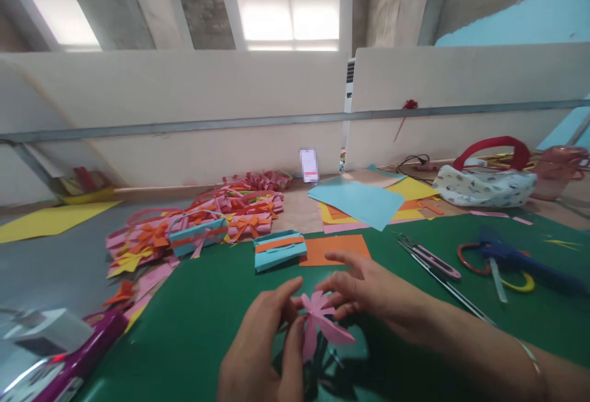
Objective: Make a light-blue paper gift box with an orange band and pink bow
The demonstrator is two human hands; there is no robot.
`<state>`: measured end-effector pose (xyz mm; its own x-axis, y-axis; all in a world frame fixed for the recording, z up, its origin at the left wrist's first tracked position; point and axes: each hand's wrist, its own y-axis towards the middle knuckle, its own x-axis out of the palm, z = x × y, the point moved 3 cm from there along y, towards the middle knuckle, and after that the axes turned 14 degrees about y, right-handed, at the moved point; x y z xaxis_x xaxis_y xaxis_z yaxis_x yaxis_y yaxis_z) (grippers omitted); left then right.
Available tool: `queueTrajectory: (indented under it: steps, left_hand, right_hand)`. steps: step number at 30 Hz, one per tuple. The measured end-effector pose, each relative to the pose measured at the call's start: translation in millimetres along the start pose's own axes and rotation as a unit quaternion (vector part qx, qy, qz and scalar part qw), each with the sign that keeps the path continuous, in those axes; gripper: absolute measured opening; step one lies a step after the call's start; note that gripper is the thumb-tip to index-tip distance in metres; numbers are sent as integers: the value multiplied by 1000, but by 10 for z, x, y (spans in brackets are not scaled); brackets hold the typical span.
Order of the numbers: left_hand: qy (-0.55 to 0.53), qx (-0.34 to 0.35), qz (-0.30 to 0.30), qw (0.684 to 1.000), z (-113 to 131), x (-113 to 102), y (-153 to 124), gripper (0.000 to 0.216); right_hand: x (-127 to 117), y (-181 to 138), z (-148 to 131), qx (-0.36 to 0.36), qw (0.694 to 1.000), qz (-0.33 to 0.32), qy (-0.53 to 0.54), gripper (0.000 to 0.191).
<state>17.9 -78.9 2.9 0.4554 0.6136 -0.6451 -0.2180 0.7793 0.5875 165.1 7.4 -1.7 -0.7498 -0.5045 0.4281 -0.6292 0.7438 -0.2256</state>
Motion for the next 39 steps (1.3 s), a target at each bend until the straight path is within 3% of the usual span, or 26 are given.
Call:
queueTrajectory:
  steps: [4, 7, 9, 11, 14, 19, 23, 29, 33, 39]
  left_hand:
    - [-12, 27, -29, 999, 169, 41, 173, 29]
    - [-123, -80, -97, 984, 244, 130, 295, 30]
    - [-244, -172, -150, 943, 264, 221, 353, 36]
    - [-349, -258, -189, 881, 258, 322, 393, 45]
    - [-403, -330, -222, 824, 208, 449, 451, 52]
    - [-411, -269, -282, 824, 137, 563, 579, 36]
    - [-376, -248, -313, 836, 18, 670, 622, 24]
    - [-405, -288, -361, 789, -90, 827, 517, 14]
    - [-425, -322, -375, 758, -5, 796, 435, 12]
    - [-406, -336, -386, 757, 99, 732, 437, 4]
  right_hand:
    - [8, -4, -25, -44, 997, 1, 71, 83]
    - [-34, 7, -109, -117, 990, 24, 70, 80]
    - [-58, 6, -168, -156, 986, 35, 53, 77]
    - [-72, 2, -209, -185, 981, 40, 32, 74]
    - [-77, 0, -221, -207, 977, 35, 17, 71]
    - [-84, 33, -185, -213, 976, 39, -20, 60]
    - [-106, 71, -182, -195, 978, 46, -56, 34]
    - [-144, 113, -194, -194, 961, 107, -165, 4]
    - [-135, 152, -164, -193, 960, 96, -178, 1]
    - [-145, 147, -153, -211, 951, 92, -206, 14]
